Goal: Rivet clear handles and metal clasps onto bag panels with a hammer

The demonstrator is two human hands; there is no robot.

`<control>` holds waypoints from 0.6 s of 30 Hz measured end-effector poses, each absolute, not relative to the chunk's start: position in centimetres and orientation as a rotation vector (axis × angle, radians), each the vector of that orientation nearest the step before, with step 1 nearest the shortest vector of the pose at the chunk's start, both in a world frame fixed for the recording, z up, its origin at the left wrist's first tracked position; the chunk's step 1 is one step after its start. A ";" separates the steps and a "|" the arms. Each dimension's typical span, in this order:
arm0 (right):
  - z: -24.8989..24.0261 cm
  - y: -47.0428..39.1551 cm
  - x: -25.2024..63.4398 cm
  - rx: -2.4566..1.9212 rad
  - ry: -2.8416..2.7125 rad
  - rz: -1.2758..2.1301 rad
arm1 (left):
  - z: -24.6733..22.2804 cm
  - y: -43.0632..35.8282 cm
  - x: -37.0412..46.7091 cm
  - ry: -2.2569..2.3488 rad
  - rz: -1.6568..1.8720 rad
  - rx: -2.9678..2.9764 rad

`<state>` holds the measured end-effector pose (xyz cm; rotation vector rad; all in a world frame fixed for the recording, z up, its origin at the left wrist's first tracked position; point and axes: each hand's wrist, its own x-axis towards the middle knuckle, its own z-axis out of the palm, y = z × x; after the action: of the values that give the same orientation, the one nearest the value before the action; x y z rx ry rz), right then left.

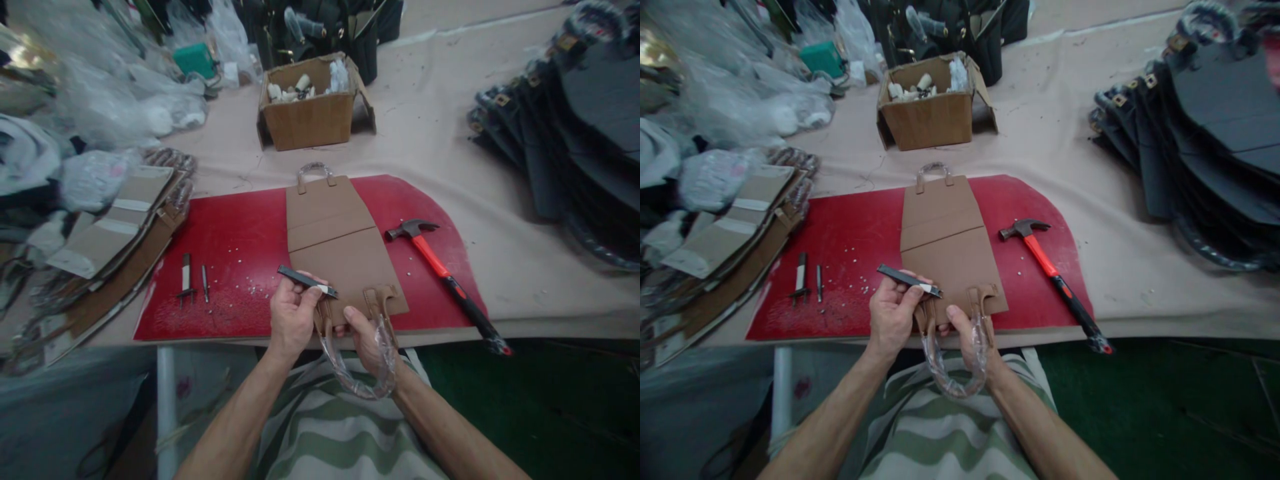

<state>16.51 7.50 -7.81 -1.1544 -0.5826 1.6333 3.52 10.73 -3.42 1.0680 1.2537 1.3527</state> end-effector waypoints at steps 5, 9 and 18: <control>-7.3 8.1 16.7 -0.968 -0.428 1.746 | -2.3 11.0 3.7 1.248 1.329 1.076; -7.0 8.1 16.9 -0.942 -0.413 1.789 | -2.2 10.8 3.9 1.230 1.330 1.058; -6.5 8.3 16.4 -0.950 -0.459 1.753 | -2.2 10.1 3.7 1.292 1.308 1.268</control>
<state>16.39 8.34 -6.49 -0.9503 -0.4586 1.7531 3.73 10.08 -2.23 1.2679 1.2920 1.3082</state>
